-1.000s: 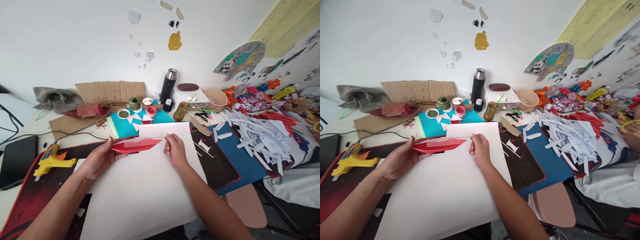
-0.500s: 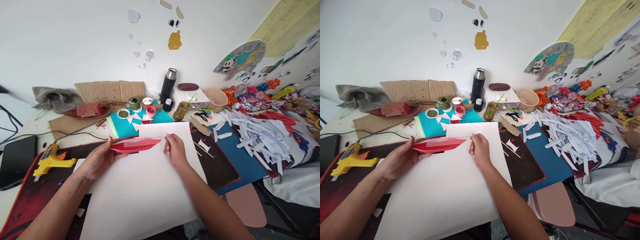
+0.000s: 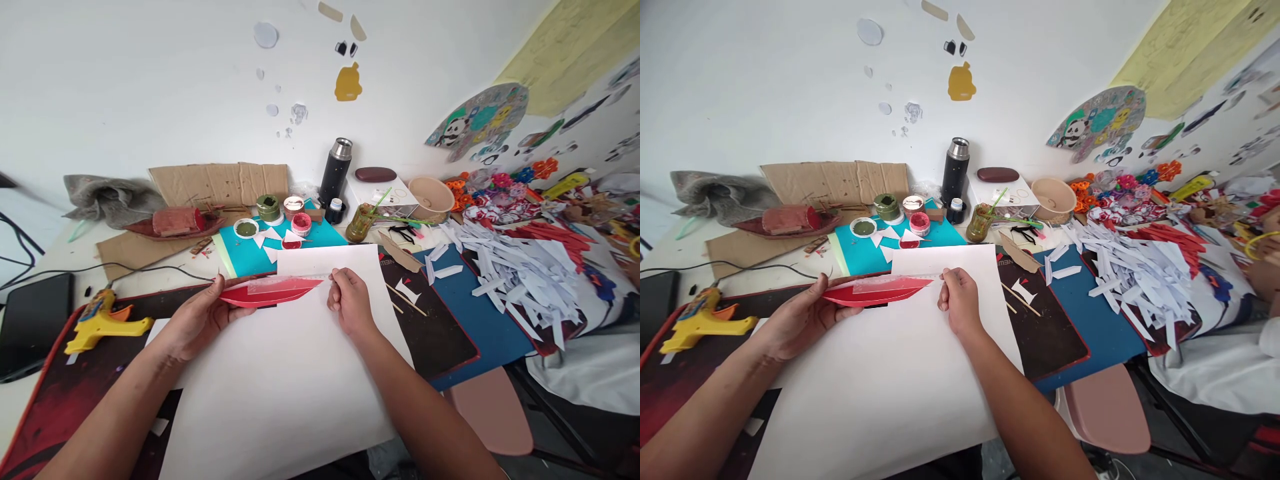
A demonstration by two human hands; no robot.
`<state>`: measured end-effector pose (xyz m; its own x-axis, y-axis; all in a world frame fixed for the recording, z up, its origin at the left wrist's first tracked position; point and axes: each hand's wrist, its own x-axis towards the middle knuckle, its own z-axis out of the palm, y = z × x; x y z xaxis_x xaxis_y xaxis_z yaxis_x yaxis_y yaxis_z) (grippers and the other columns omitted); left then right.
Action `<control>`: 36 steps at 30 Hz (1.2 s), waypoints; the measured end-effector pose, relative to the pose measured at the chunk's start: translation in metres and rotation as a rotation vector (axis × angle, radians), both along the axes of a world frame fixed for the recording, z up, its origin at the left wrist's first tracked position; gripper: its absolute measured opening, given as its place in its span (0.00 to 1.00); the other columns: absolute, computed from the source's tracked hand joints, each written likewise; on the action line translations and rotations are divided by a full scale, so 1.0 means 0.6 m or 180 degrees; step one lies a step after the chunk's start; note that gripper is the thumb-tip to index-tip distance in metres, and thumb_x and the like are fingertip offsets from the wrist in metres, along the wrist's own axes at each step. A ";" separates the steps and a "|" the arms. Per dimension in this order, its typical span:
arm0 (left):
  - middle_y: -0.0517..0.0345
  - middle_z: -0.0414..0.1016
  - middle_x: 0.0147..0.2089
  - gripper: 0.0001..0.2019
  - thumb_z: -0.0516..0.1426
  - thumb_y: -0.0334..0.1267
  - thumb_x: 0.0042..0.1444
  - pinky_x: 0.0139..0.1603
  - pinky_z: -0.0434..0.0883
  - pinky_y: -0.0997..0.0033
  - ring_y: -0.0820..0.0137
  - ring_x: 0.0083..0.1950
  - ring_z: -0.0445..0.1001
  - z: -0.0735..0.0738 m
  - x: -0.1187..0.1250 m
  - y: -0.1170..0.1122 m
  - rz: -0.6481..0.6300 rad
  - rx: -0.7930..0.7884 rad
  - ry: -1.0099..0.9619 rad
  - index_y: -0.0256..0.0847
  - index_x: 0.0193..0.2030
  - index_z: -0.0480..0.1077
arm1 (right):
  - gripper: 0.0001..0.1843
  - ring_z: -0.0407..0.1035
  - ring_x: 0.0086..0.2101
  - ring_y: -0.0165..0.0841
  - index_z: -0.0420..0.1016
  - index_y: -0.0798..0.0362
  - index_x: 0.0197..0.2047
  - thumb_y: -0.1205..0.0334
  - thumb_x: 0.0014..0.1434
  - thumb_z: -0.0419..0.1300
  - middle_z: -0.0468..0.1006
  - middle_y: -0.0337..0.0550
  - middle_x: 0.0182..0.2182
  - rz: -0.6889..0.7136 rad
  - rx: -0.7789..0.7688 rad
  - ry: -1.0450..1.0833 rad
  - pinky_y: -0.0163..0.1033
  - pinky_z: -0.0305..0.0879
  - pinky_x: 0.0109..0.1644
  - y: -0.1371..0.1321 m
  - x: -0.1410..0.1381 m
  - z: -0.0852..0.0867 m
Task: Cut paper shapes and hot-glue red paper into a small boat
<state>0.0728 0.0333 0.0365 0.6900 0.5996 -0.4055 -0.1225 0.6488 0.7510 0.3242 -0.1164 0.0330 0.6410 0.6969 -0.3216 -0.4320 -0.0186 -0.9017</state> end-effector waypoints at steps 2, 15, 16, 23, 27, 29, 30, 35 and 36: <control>0.34 0.84 0.65 0.31 0.68 0.57 0.66 0.61 0.87 0.55 0.41 0.68 0.83 0.000 0.000 0.000 -0.0020 -0.0005 -0.0008 0.35 0.66 0.83 | 0.22 0.52 0.13 0.24 0.69 0.48 0.29 0.46 0.56 0.75 0.62 0.25 0.13 0.0006 0.0001 0.0006 0.33 0.49 0.19 0.000 0.001 -0.001; 0.35 0.85 0.64 0.26 0.69 0.56 0.66 0.59 0.87 0.56 0.41 0.67 0.84 0.002 0.001 -0.001 -0.0002 -0.0004 -0.0029 0.35 0.58 0.86 | 0.23 0.52 0.13 0.23 0.69 0.48 0.28 0.45 0.55 0.76 0.62 0.26 0.14 -0.0003 0.0000 0.0020 0.33 0.49 0.19 -0.002 0.001 0.000; 0.35 0.85 0.64 0.26 0.69 0.56 0.65 0.58 0.88 0.57 0.41 0.66 0.84 0.004 0.002 -0.002 0.0009 -0.0006 -0.0025 0.35 0.57 0.86 | 0.23 0.52 0.13 0.23 0.69 0.48 0.28 0.46 0.55 0.76 0.62 0.26 0.14 -0.0006 -0.0002 0.0022 0.33 0.49 0.19 -0.002 0.001 0.000; 0.44 0.89 0.60 0.23 0.64 0.54 0.72 0.54 0.87 0.67 0.44 0.65 0.84 0.012 0.004 -0.003 -0.0043 0.0061 0.0007 0.34 0.55 0.87 | 0.23 0.52 0.13 0.23 0.69 0.48 0.28 0.45 0.55 0.76 0.61 0.25 0.13 0.0003 0.0004 0.0020 0.33 0.49 0.19 -0.002 0.002 0.001; 0.37 0.87 0.62 0.26 0.68 0.56 0.67 0.58 0.87 0.65 0.47 0.65 0.85 0.006 0.001 0.002 -0.0137 0.0025 -0.0075 0.34 0.57 0.86 | 0.23 0.52 0.13 0.23 0.70 0.49 0.28 0.45 0.54 0.77 0.61 0.25 0.13 -0.0006 0.0005 0.0017 0.33 0.49 0.19 -0.002 0.002 0.001; 0.34 0.86 0.63 0.28 0.70 0.56 0.64 0.59 0.86 0.63 0.46 0.65 0.85 0.002 0.000 0.004 -0.0147 0.0016 -0.0096 0.33 0.58 0.86 | 0.23 0.52 0.13 0.23 0.70 0.49 0.28 0.45 0.54 0.77 0.62 0.25 0.13 -0.0019 0.0003 0.0032 0.33 0.49 0.19 -0.002 0.002 0.000; 0.33 0.85 0.64 0.28 0.70 0.57 0.64 0.59 0.86 0.63 0.46 0.65 0.84 0.000 -0.001 0.004 -0.0140 0.0017 -0.0100 0.33 0.59 0.85 | 0.23 0.52 0.13 0.23 0.70 0.49 0.28 0.45 0.54 0.77 0.62 0.25 0.13 -0.0025 0.0002 0.0040 0.33 0.49 0.19 -0.002 0.003 0.000; 0.35 0.85 0.65 0.28 0.68 0.57 0.67 0.60 0.87 0.60 0.45 0.66 0.84 -0.001 -0.001 0.003 -0.0114 0.0012 -0.0087 0.34 0.60 0.85 | 0.23 0.52 0.13 0.23 0.70 0.49 0.28 0.45 0.53 0.77 0.62 0.25 0.13 -0.0034 -0.0004 0.0056 0.33 0.49 0.19 -0.002 0.003 0.000; 0.35 0.85 0.65 0.28 0.68 0.57 0.67 0.60 0.87 0.58 0.45 0.66 0.84 -0.001 -0.001 0.002 -0.0098 0.0010 -0.0080 0.34 0.60 0.85 | 0.23 0.52 0.13 0.23 0.70 0.49 0.28 0.45 0.53 0.77 0.62 0.25 0.13 -0.0037 -0.0005 0.0056 0.32 0.49 0.19 -0.002 0.003 0.000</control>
<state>0.0722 0.0345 0.0360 0.7181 0.5791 -0.3861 -0.1212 0.6503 0.7500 0.3263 -0.1174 0.0332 0.6432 0.6890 -0.3340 -0.4481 -0.0149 -0.8939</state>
